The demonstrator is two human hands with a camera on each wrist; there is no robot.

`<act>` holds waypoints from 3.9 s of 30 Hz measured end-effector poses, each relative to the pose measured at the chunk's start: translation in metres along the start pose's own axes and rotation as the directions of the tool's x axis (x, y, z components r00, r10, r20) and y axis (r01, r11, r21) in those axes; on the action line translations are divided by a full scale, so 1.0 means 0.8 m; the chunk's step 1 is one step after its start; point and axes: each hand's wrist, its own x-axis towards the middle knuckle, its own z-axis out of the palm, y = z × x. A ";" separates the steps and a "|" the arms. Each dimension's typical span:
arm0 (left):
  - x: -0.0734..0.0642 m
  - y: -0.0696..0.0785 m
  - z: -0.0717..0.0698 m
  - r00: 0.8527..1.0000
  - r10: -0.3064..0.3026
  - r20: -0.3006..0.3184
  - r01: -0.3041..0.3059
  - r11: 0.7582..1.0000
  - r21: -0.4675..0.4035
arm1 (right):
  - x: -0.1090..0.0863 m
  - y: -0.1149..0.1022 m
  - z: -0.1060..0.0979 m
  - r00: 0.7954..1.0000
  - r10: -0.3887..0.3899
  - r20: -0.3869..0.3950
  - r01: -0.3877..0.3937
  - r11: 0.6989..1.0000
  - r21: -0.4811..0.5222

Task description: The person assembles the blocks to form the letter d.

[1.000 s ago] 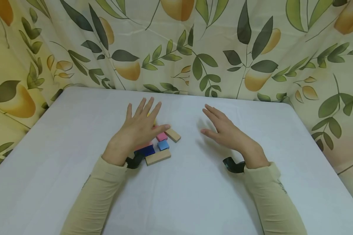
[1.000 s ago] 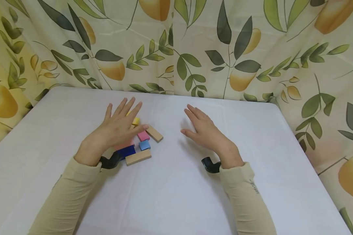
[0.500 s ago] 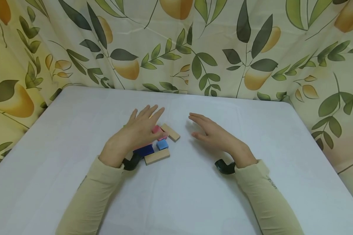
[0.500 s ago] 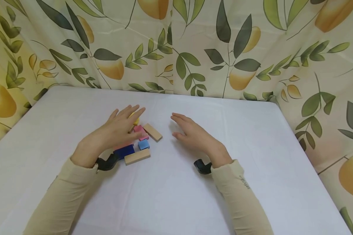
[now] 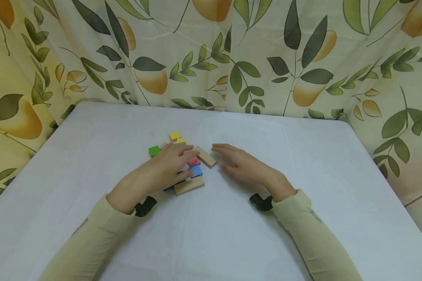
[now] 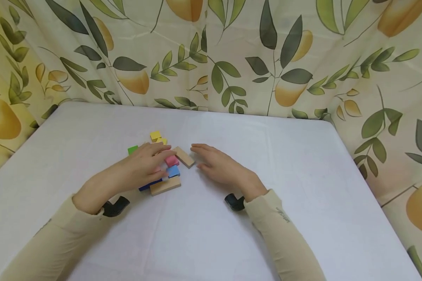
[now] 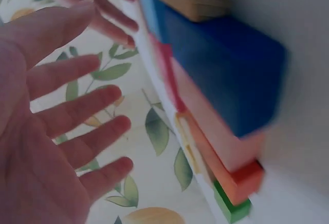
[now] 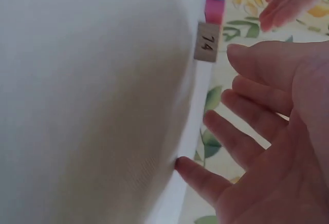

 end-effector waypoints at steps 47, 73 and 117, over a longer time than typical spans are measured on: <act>-0.012 0.020 0.015 0.951 0.238 0.199 -0.258 0.963 0.077 | 0.034 -0.007 -0.019 0.964 0.012 0.266 0.011 0.996 -0.087; 0.009 0.041 0.024 0.954 0.248 0.169 -0.258 0.966 0.036 | 0.001 0.015 -0.019 0.996 0.049 0.075 -0.045 0.998 -0.051; 0.093 0.086 0.037 0.973 -0.007 0.232 0.024 0.997 -0.070 | -0.041 0.070 -0.036 0.988 0.136 -0.066 -0.135 0.991 0.024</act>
